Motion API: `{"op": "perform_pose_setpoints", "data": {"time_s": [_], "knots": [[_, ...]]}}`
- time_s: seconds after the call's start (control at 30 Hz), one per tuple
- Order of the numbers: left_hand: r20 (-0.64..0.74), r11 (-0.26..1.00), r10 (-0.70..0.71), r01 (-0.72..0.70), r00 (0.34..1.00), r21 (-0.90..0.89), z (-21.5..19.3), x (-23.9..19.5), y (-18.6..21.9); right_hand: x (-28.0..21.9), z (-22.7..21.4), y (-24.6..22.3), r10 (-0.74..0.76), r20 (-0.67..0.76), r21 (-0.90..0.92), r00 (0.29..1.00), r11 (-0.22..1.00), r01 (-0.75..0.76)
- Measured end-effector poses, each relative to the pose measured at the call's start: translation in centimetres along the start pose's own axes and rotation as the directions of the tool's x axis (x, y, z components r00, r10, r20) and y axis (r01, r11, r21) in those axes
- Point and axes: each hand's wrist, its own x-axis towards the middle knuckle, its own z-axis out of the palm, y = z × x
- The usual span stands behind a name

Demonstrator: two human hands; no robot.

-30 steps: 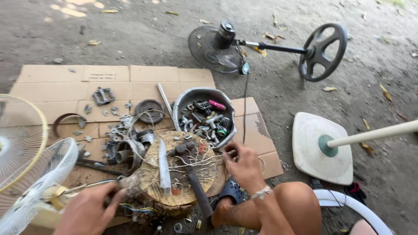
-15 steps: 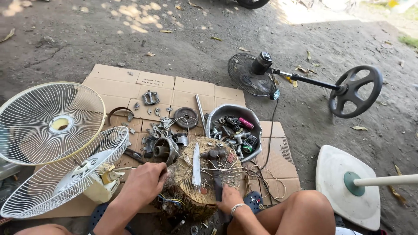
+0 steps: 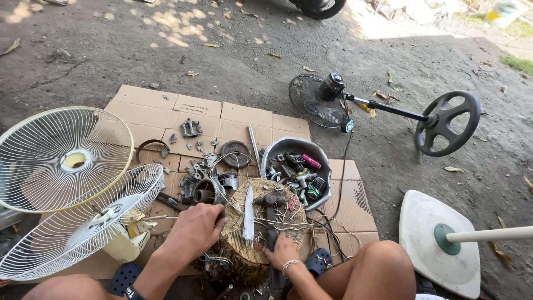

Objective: Repairing a fan motor by stripping insulation from wires and manipulating mechanical parts

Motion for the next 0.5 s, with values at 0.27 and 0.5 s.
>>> {"op": "perform_pose_setpoints", "data": {"time_s": [0.27, 0.5], "knots": [[-0.021, 0.999, -0.002, 0.001, 1.000, -0.049, -0.6, -0.4, -0.8, -8.1, -11.5, -0.8, 0.129, 0.287, 0.679, 0.949, 0.672, -0.297], [-0.037, 0.999, -0.019, 0.017, 0.999, -0.050, -1.6, -1.1, -0.5, -9.1, -3.4, 8.9, -0.589, 0.439, 0.337, 0.679, -0.592, -0.732]]}}
